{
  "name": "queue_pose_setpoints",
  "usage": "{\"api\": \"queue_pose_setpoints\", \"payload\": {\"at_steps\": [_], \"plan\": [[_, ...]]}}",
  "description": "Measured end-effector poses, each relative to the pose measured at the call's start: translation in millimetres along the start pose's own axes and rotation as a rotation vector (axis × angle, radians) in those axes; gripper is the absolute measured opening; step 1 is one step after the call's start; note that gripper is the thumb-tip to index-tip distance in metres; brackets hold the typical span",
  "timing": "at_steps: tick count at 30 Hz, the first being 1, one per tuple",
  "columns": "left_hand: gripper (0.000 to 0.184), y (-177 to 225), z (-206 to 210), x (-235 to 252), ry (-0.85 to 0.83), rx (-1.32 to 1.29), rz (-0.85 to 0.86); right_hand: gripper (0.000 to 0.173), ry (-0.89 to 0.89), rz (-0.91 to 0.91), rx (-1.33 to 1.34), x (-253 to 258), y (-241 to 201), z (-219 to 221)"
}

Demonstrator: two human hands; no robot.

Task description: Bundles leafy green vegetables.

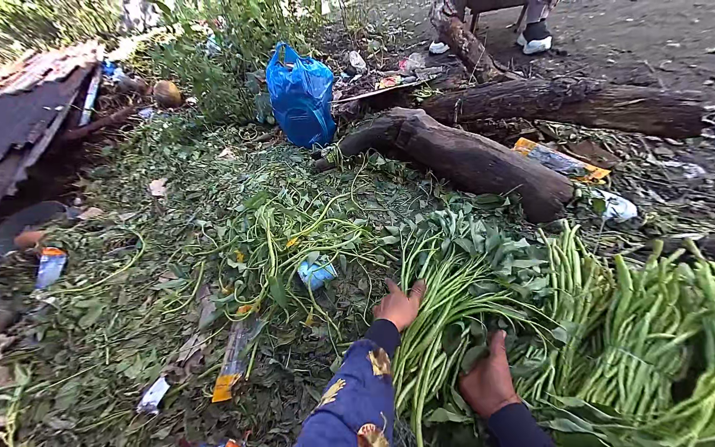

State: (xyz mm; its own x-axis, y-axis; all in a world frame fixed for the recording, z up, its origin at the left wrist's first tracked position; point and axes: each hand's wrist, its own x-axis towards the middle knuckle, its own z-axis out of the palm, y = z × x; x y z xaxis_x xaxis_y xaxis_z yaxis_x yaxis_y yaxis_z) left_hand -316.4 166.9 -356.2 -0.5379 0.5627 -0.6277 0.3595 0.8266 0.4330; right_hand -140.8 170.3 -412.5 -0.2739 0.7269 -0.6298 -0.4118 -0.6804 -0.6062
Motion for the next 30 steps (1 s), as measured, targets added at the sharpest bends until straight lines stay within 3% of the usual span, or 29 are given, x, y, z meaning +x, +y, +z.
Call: {"api": "queue_pose_setpoints", "payload": {"at_steps": [3, 7, 13, 17, 19, 22, 25, 27, 30], "plan": [[0.1, 0, -5, 10, 0.004, 0.179, -0.026, 0.073, -0.012, 0.014, 0.015, 1, -2, -2], [0.1, 6, 8, 3, 0.059, 0.35, 0.083, 0.072, 0.005, 0.008, 0.015, 0, -1, -2], [0.115, 30, 32, -60, -0.09, 0.342, 0.255, 0.075, 0.023, -0.052, 0.041, -4, -1, -5], [0.124, 33, 44, -106, -0.134, 0.378, 0.361, 0.063, -0.035, -0.242, 0.154, -1, 1, -15], [0.124, 26, 42, -107, -0.112, 0.319, 0.375, 0.062, -0.047, -0.243, 0.106, -8, -6, -14], [0.118, 15, 17, -102, -0.11, 0.109, 0.398, 0.068, -0.08, -0.168, -0.002, -33, -22, 2], [0.103, -1, -19, -111, -0.105, -0.151, 0.458, 0.068, -0.249, -0.133, -0.094, -66, -32, 25], [0.101, -19, -43, -133, -0.066, -0.286, 0.513, 0.061, -0.287, -0.08, -0.21, -97, -36, 46], [0.116, -52, -86, -200, 0.114, -0.38, 0.598, 0.053, -0.373, -0.062, -0.416, -174, -48, 83]]}}
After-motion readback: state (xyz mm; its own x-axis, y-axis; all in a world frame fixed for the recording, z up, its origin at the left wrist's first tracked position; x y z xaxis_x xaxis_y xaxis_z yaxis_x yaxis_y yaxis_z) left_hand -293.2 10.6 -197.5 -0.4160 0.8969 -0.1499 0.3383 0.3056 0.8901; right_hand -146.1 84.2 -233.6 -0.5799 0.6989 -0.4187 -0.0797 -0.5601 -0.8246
